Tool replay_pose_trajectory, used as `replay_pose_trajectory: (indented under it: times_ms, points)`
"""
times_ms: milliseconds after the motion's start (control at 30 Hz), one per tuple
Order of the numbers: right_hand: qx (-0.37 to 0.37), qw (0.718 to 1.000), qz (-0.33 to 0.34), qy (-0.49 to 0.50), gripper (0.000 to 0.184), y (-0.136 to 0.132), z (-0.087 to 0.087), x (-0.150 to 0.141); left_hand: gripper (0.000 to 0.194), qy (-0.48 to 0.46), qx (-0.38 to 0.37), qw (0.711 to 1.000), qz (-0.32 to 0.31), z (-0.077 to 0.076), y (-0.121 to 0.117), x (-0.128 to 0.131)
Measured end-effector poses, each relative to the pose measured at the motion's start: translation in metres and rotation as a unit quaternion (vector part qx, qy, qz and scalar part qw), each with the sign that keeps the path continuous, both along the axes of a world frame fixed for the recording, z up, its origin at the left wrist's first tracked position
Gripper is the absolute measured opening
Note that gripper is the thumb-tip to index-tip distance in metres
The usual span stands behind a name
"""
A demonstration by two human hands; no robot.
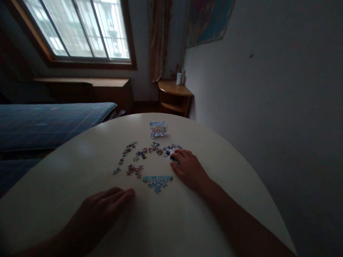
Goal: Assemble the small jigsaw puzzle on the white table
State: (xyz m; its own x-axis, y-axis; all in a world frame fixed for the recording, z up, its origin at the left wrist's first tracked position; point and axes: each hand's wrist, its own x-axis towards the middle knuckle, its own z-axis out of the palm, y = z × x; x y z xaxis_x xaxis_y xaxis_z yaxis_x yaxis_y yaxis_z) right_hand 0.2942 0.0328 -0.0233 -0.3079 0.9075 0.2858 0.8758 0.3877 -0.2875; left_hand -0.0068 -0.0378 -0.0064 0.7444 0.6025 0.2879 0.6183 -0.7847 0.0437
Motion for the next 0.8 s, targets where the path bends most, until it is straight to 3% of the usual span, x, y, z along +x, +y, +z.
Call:
replay_pose_trajectory:
  times_ms: [100, 200, 433, 600, 800]
  points:
    - [-0.004, 1.000, -0.001, 0.002, 0.035, 0.000, 0.001, 0.000, 0.029, -0.043, -0.024, 0.994, -0.094, -0.002, -0.002, 0.012]
    - [-0.001, 1.000, 0.001, 0.004, 0.034, 0.000, 0.002, -0.001, 0.019, -0.096, -0.069, 0.983, -0.143, -0.004, 0.005, 0.018]
    - [0.005, 1.000, 0.002, 0.027, 0.030, -0.001, 0.004, 0.000, 0.017, -0.140, -0.089, 0.979, -0.120, -0.008, 0.014, 0.010]
    - [0.039, 0.999, -0.004, 0.012, 0.018, -0.017, 0.024, -0.011, 0.014, -0.121, -0.141, 0.977, -0.109, -0.011, 0.019, 0.011]
    - [-0.100, 0.990, 0.095, -0.010, 0.007, -0.068, 0.048, -0.051, 0.008, -0.153, -0.164, 0.969, -0.104, -0.017, 0.026, 0.016]
